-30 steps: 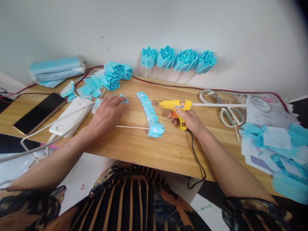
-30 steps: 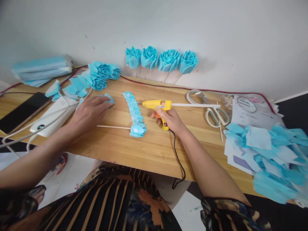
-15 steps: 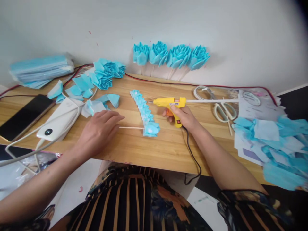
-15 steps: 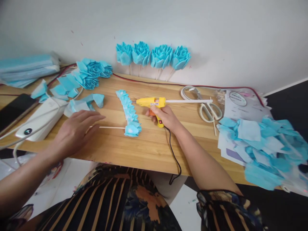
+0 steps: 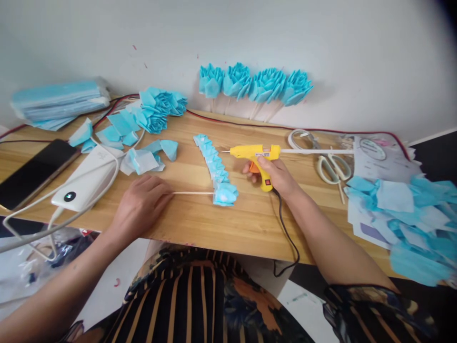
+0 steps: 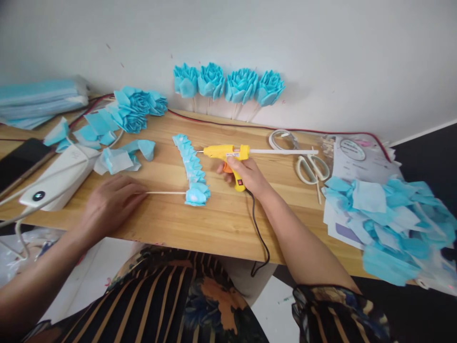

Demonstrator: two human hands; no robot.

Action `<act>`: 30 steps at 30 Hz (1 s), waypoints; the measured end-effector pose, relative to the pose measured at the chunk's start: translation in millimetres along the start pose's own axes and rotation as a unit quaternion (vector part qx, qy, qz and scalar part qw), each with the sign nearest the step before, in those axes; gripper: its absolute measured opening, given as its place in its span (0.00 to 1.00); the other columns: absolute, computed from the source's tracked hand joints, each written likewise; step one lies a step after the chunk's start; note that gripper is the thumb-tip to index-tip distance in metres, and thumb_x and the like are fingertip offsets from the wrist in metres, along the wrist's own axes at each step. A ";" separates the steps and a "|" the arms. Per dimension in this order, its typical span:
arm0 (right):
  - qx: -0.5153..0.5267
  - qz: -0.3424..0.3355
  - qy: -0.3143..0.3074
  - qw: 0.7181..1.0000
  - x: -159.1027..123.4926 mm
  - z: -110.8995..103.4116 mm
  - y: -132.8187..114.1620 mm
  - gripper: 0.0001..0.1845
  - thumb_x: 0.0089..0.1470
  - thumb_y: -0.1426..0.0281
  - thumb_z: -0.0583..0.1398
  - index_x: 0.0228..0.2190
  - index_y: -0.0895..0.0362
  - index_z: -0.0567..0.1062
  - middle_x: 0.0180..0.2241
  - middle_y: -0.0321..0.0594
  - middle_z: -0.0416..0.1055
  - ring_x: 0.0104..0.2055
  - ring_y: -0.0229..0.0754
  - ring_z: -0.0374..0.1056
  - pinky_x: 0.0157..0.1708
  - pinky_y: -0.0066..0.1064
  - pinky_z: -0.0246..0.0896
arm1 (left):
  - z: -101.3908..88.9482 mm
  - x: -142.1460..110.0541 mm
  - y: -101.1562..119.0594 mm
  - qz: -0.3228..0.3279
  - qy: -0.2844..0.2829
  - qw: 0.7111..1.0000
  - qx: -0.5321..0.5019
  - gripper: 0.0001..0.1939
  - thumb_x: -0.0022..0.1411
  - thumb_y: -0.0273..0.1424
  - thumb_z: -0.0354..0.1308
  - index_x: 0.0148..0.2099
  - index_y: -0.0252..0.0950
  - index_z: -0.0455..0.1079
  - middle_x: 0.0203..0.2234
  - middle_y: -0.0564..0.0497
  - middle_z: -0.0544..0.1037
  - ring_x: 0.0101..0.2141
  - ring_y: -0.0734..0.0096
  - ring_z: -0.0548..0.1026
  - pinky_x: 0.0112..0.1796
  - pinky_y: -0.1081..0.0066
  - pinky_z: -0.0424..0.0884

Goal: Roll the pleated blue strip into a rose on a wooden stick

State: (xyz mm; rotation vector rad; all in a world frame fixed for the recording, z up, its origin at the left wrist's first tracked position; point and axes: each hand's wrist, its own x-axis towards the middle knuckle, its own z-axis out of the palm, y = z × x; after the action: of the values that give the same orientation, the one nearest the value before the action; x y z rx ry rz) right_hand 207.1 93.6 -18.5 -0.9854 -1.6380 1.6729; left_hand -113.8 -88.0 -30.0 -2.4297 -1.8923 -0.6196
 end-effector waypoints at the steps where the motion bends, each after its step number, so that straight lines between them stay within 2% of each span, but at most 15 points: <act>1: 0.021 0.002 -0.002 1.000 -0.3 1.2 -1.8 0.32 0.50 0.39 0.67 0.31 0.57 0.80 0.32 0.44 0.80 0.26 0.38 0.71 0.26 0.29 0.71 | -0.2 -1.1 0.5 0.001 0.006 1.000 0.002 0.14 0.77 0.34 0.51 0.39 0.38 0.75 0.35 0.48 0.78 0.37 0.61 0.74 0.40 0.61 0.70; 5: 0.137 -0.002 -0.004 0.991 -1.7 9.8 -5.7 0.28 0.54 0.42 0.66 0.34 0.55 0.80 0.30 0.41 0.79 0.33 0.44 0.76 0.41 0.40 0.80 | -1.3 -4.4 0.8 0.014 0.023 1.000 0.012 0.14 0.76 0.32 0.52 0.39 0.37 0.75 0.34 0.49 0.79 0.36 0.63 0.74 0.39 0.62 0.69; 8: 0.207 -0.001 -0.017 0.978 -4.0 18.6 -6.3 0.24 0.59 0.45 0.64 0.38 0.53 0.79 0.31 0.38 0.79 0.36 0.45 0.77 0.51 0.51 0.78 | -1.4 -5.4 0.3 0.018 0.029 0.999 0.013 0.14 0.76 0.32 0.53 0.38 0.38 0.75 0.34 0.49 0.79 0.36 0.63 0.75 0.39 0.63 0.69; 10: 0.234 0.003 -0.029 0.972 -5.7 23.2 -6.6 0.23 0.60 0.47 0.63 0.40 0.53 0.79 0.32 0.38 0.79 0.38 0.45 0.78 0.54 0.54 0.77 | -1.2 -5.7 0.4 0.012 0.031 0.999 0.011 0.14 0.76 0.33 0.53 0.38 0.38 0.75 0.33 0.50 0.79 0.36 0.63 0.75 0.39 0.63 0.69; 17: 0.247 0.015 -0.053 0.968 -6.0 26.9 -4.0 0.24 0.60 0.45 0.61 0.42 0.52 0.78 0.34 0.40 0.80 0.42 0.47 0.78 0.55 0.57 0.75 | -1.8 -6.7 2.3 0.003 0.034 0.999 -0.004 0.13 0.76 0.33 0.54 0.39 0.39 0.76 0.33 0.50 0.79 0.36 0.62 0.75 0.40 0.62 0.69; 24: 0.236 0.024 -0.068 0.969 -5.0 28.6 -1.6 0.25 0.60 0.45 0.62 0.42 0.54 0.79 0.34 0.41 0.80 0.41 0.46 0.78 0.55 0.54 0.76 | 0.4 -10.0 1.1 0.015 0.050 0.999 0.005 0.11 0.76 0.33 0.55 0.39 0.39 0.76 0.34 0.49 0.80 0.35 0.61 0.76 0.40 0.61 0.69; 30: 0.229 0.015 -0.072 0.971 -5.6 28.5 -0.6 0.25 0.59 0.45 0.62 0.41 0.53 0.79 0.34 0.40 0.80 0.40 0.46 0.78 0.56 0.55 0.75 | -5.7 -18.4 8.4 0.016 0.050 0.999 -0.015 0.06 0.75 0.29 0.56 0.44 0.38 0.74 0.37 0.49 0.80 0.37 0.61 0.77 0.41 0.62 0.71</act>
State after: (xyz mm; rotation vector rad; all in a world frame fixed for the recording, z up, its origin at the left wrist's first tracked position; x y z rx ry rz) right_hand 186.4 73.2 -18.3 -0.6713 -1.2343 2.0588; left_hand -111.4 -108.7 -28.4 -2.3925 -1.8169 -0.7594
